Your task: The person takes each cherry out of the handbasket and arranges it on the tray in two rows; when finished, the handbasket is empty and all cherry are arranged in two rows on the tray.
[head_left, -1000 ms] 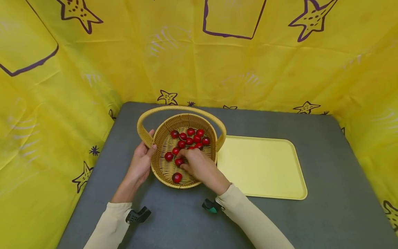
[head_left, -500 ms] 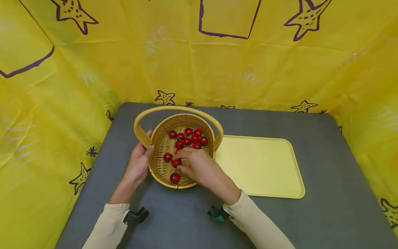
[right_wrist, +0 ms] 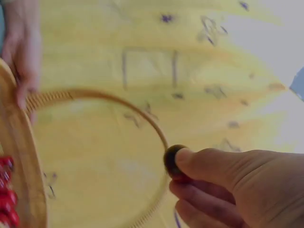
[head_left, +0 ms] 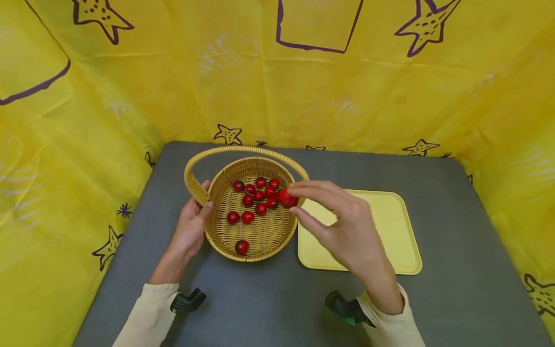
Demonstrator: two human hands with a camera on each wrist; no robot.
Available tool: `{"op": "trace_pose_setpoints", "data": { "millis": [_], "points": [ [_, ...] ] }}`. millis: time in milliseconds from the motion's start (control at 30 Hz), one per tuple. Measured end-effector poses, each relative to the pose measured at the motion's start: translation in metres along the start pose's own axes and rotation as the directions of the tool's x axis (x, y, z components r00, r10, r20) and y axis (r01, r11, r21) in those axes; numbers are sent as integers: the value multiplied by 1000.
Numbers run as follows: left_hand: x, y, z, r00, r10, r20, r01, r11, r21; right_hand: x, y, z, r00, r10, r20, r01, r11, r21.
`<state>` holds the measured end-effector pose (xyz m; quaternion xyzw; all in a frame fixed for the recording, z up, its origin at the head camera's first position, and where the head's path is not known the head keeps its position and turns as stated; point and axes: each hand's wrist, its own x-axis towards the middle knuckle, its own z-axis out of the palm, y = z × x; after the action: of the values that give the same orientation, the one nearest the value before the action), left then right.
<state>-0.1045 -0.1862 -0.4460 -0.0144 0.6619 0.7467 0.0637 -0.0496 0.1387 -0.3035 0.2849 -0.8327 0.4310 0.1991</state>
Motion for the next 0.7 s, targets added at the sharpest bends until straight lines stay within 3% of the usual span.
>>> {"op": "trace_pose_setpoints", "data": {
  "millis": [133,267,400,700],
  "points": [
    [1,0,0,1000,7,2,-7,1000,-5,-4,15,-20,985,73,-158,-68,997,40],
    [1,-2,-2,1000,12,5,-12,1000,-6,-10,41,-24,960,170,-221,-158,985,72],
    [0,-1,-2,1000,1,-3,-1,1000,-15,-20,73,-13,941,269,-205,-260,963,68],
    [0,-1,-1,1000,17,10,-17,1000,-17,-42,132,27,892,446,-69,-446,895,20]
  ]
}}
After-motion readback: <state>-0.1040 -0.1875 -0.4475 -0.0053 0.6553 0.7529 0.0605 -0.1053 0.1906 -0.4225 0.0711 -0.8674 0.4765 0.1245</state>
